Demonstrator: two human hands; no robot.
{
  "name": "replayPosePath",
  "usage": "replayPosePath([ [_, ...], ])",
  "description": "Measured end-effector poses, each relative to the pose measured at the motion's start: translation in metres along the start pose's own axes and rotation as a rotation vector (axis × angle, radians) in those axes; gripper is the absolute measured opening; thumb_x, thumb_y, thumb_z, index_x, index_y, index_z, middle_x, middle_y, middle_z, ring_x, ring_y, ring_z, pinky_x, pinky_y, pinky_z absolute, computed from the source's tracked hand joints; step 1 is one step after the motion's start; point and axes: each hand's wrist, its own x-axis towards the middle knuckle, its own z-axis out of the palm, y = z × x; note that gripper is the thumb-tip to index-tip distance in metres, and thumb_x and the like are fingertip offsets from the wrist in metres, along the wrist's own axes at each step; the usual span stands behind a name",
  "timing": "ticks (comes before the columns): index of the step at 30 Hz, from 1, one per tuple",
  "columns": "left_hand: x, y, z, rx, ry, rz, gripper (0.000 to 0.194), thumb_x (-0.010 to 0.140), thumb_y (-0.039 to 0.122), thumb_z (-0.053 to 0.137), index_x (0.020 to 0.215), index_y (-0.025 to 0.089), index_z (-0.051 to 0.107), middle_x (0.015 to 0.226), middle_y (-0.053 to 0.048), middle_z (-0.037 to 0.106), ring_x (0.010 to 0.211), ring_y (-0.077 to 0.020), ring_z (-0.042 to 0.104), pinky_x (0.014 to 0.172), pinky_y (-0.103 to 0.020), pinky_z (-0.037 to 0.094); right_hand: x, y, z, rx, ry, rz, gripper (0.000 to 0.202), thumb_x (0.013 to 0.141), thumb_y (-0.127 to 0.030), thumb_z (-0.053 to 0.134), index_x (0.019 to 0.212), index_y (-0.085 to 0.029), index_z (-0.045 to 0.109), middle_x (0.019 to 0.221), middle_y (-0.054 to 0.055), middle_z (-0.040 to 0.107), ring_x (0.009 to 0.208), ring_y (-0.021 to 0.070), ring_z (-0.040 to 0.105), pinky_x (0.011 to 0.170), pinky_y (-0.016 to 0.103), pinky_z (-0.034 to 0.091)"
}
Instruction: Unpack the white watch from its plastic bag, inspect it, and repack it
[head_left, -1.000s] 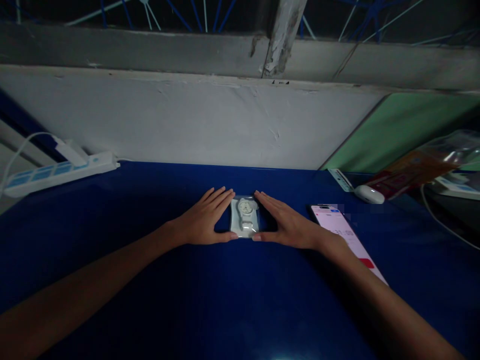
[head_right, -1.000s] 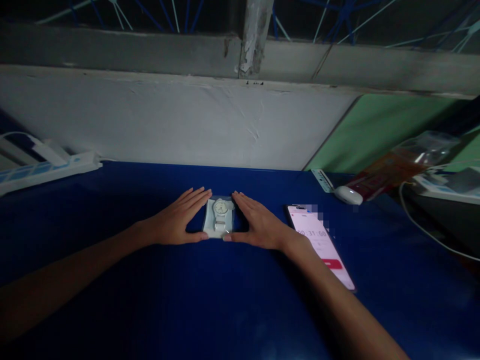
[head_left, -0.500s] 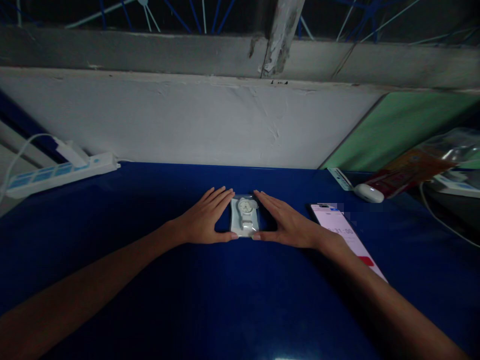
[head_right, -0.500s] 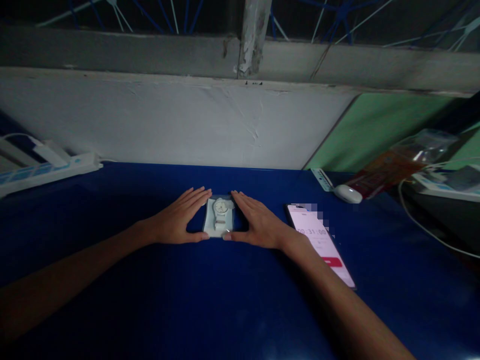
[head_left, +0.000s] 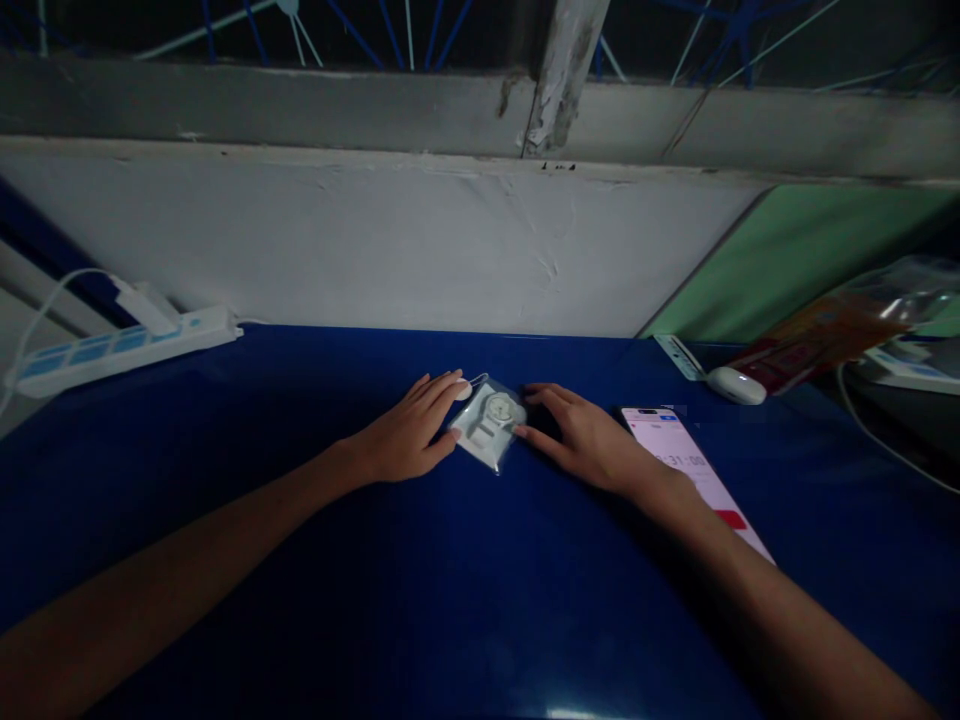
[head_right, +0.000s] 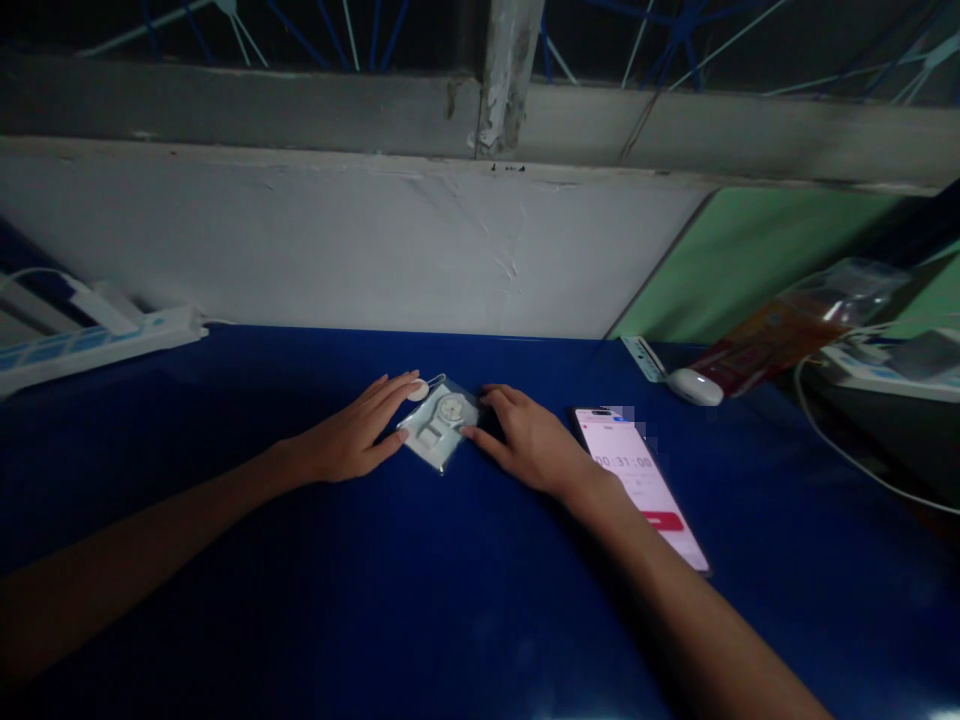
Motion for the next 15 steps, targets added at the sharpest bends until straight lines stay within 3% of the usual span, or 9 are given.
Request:
replayPosePath([
  [3,0.002,-0.003,0.003,-0.041,0.057,-0.061,0.045,0.102,0.023,0.025,0.144,0.011,0.035,0.154,-0.02,0.036,0.147,-0.026,0.029,0.119,-0.051,0.027,0.001,0.0,-0.006,-0.012,-0.002,-0.025,0.038,0.096,-0.05,0.05,0.09,-0.017,0.068,0.118,0.017,0.067,0.104,0.0308,0.067,0.094,0.05,0.055],
  [6,0.003,-0.006,0.006,-0.047,0.077,-0.066,0.045,0.103,0.034,0.033,0.142,0.012,0.04,0.152,-0.02,0.039,0.145,-0.0286,0.033,0.118,-0.054,0.028,0.001,0.0,-0.008,-0.011,-0.019,-0.064,0.035,0.095,-0.05,0.053,0.082,-0.02,0.066,0.115,0.014,0.067,0.104,0.0293,0.067,0.093,0.048,0.055],
  [8,0.002,-0.007,0.007,-0.038,0.069,-0.049,0.057,0.099,0.047,0.045,0.144,0.012,0.039,0.153,-0.022,0.038,0.146,-0.0316,0.031,0.118,-0.056,0.027,0.001,0.002,-0.008,-0.013,0.005,-0.067,0.034,0.093,-0.051,0.056,0.099,-0.019,0.067,0.12,0.015,0.066,0.11,0.0309,0.065,0.096,0.049,0.053],
  [11,0.001,-0.007,0.008,-0.031,0.052,-0.027,0.072,0.092,0.053,0.055,0.147,0.011,0.034,0.153,-0.023,0.037,0.146,-0.0336,0.029,0.118,-0.057,0.025,0.0,0.006,-0.005,-0.031,0.018,-0.077,0.063,0.09,-0.055,0.059,0.138,-0.015,0.051,0.142,0.02,0.054,0.131,0.0348,0.052,0.107,0.055,0.045],
  [13,0.001,-0.007,0.007,-0.032,0.045,-0.027,0.074,0.091,0.052,0.055,0.147,0.01,0.034,0.153,-0.023,0.038,0.146,-0.0334,0.029,0.119,-0.057,0.024,0.0,0.01,-0.003,-0.042,-0.03,-0.086,0.075,0.09,-0.058,0.057,0.149,-0.015,0.04,0.151,0.02,0.044,0.139,0.0356,0.043,0.112,0.058,0.038],
  [15,0.001,-0.007,0.007,-0.032,0.035,-0.029,0.075,0.091,0.052,0.056,0.147,0.008,0.034,0.152,-0.023,0.038,0.146,-0.0337,0.029,0.119,-0.056,0.025,0.0,0.012,-0.002,-0.039,-0.084,-0.082,0.077,0.091,-0.06,0.054,0.15,-0.013,0.039,0.152,0.02,0.044,0.141,0.0355,0.04,0.114,0.058,0.035],
])
